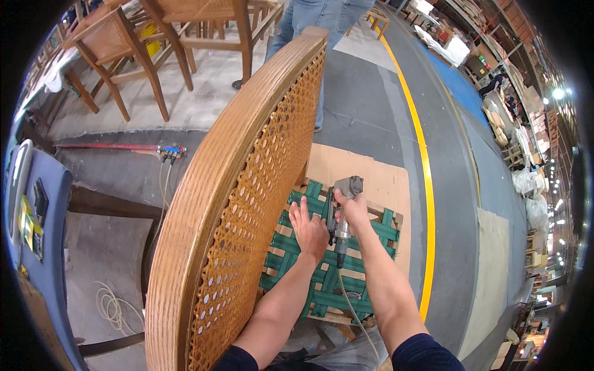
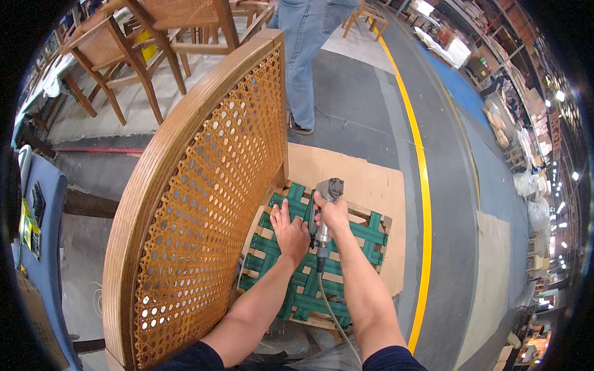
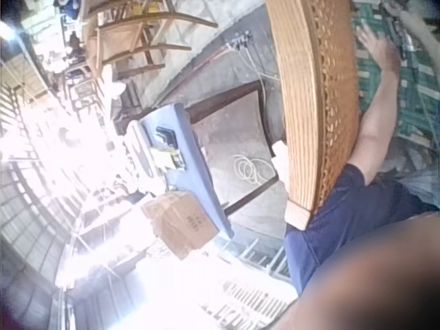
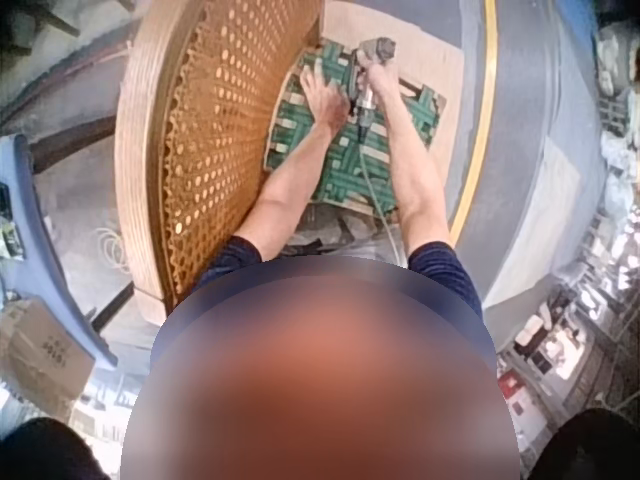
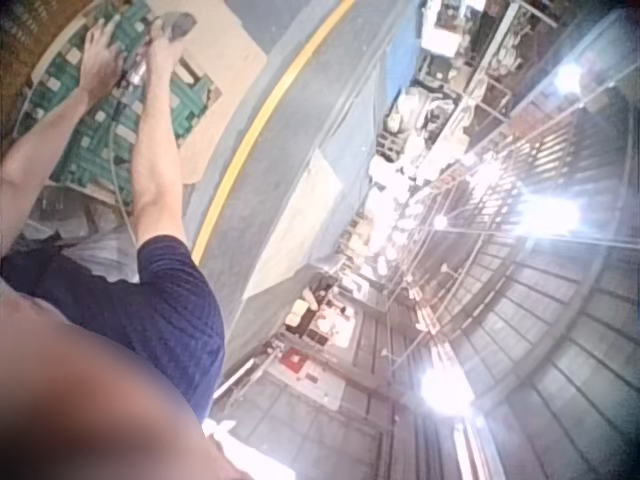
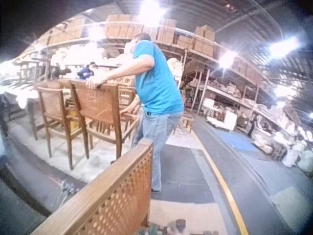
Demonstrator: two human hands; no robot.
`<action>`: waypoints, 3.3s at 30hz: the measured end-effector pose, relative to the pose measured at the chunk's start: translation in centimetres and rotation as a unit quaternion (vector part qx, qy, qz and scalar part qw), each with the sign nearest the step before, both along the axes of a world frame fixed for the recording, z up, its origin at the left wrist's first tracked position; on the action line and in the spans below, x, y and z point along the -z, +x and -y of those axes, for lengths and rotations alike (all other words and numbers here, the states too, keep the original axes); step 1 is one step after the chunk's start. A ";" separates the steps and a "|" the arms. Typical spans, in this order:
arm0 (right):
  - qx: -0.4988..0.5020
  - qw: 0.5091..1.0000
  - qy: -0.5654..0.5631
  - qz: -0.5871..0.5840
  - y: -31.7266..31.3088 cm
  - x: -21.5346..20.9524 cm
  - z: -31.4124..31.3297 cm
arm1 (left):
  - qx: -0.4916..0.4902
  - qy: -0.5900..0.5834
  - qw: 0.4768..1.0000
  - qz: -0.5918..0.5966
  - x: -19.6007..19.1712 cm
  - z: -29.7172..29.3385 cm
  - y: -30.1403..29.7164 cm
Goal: The person weaves green straps into a wooden chair frame to create a seat. They use a staple gun to secure the straps and scissors to trim excess material.
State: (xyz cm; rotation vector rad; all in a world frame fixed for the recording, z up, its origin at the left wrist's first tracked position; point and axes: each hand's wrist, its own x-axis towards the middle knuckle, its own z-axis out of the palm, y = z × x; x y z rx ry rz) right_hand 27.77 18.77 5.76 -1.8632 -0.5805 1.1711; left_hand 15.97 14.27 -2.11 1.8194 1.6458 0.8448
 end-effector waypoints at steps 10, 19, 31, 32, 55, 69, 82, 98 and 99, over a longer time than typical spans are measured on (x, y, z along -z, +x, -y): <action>-0.019 1.000 0.004 0.012 0.5 -0.8 -0.5 | -0.007 0.031 0.999 0.020 0.1 -1.0 0.0; -0.012 1.000 -0.011 0.010 1.2 -1.2 0.0 | -0.009 0.036 0.999 0.028 0.2 -1.1 -0.2; 0.041 0.999 0.031 0.012 1.9 -3.8 4.7 | -0.057 0.054 0.994 0.079 -0.4 -0.6 -0.9; 0.032 0.997 0.057 -0.052 2.9 -4.4 6.5 | -0.069 0.049 0.991 0.108 -0.9 -0.2 -1.3; 0.621 0.777 0.016 -0.101 12.8 -4.7 70.5 | -0.035 -0.603 0.748 0.273 -2.0 19.6 -10.1; 0.400 0.859 -0.248 0.203 12.4 3.4 71.3 | -0.015 -0.478 0.783 0.398 1.6 19.4 -10.1; 0.213 0.945 0.050 0.242 1.0 -2.9 55.0 | 0.031 -0.497 0.818 0.287 3.9 22.2 -13.4; 0.037 0.973 -0.173 0.145 -15.0 18.2 29.0 | 0.140 -0.534 0.833 -0.037 8.2 25.7 -15.4; 0.017 0.968 -0.203 0.149 -15.4 18.8 28.9 | 0.123 -0.493 0.861 -0.017 8.8 25.5 -16.4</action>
